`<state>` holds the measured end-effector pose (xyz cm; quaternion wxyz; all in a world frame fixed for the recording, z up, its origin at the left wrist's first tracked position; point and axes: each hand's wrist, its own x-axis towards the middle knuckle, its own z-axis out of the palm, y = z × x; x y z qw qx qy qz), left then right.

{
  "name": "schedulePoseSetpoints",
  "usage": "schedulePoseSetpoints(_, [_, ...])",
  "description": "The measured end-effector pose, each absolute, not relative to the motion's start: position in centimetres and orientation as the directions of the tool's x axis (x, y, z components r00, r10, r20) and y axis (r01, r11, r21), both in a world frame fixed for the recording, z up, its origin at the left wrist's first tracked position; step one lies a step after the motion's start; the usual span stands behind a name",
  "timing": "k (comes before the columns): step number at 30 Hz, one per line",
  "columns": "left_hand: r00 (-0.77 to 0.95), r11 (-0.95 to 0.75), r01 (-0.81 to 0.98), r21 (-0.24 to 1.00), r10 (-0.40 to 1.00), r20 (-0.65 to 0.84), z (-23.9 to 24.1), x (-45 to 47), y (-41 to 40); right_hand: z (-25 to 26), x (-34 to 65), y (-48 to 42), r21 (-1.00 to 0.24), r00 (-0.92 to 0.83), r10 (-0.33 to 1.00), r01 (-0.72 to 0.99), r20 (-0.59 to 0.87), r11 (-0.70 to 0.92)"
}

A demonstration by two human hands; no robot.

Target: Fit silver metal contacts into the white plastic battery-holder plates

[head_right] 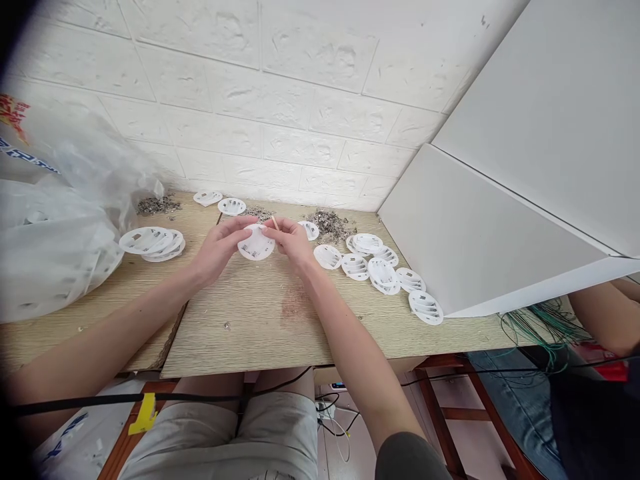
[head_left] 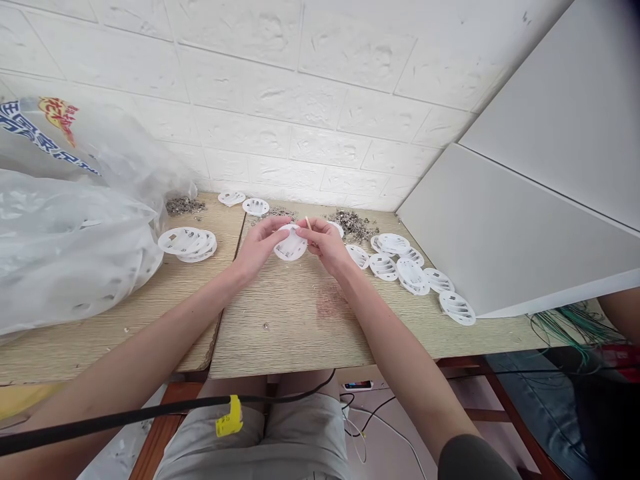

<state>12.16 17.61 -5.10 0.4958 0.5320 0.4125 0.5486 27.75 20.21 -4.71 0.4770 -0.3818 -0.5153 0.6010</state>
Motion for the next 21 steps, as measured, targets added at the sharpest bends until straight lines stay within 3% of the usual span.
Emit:
schedulePoseSetpoints(5, [0.057, -0.281, 0.2, 0.939, 0.96, 0.275, -6.1, 11.7, 18.0, -5.0, 27.6, 20.3, -0.993, -0.344, 0.938, -0.116, 0.043, 0.003])
schedulePoseSetpoints(9, [0.116, -0.436, 0.535, 0.724, 0.887, 0.447, -6.4, 11.0, 18.3, -5.3, 27.5, 20.3, -0.998, -0.372, 0.926, -0.06, 0.055, 0.035])
schedulePoseSetpoints(12, [0.237, -0.513, 0.646, 0.565, 0.839, 0.49, -6.2, 10.7, 18.4, -5.4, 27.5, 20.3, -0.997, -0.367, 0.927, -0.055, 0.072, 0.056])
schedulePoseSetpoints(17, [0.326, -0.492, 0.725, 0.482, 0.861, 0.39, -5.6, 10.6, 18.3, -5.4, 27.5, 20.4, -0.998, -0.366, 0.929, -0.032, 0.06, 0.052])
schedulePoseSetpoints(21, [0.358, -0.401, 0.772, 0.493, 0.916, 0.183, -4.5, 10.3, 18.2, -5.6, 27.5, 20.6, -0.998, -0.344, 0.936, -0.014, 0.067, 0.066])
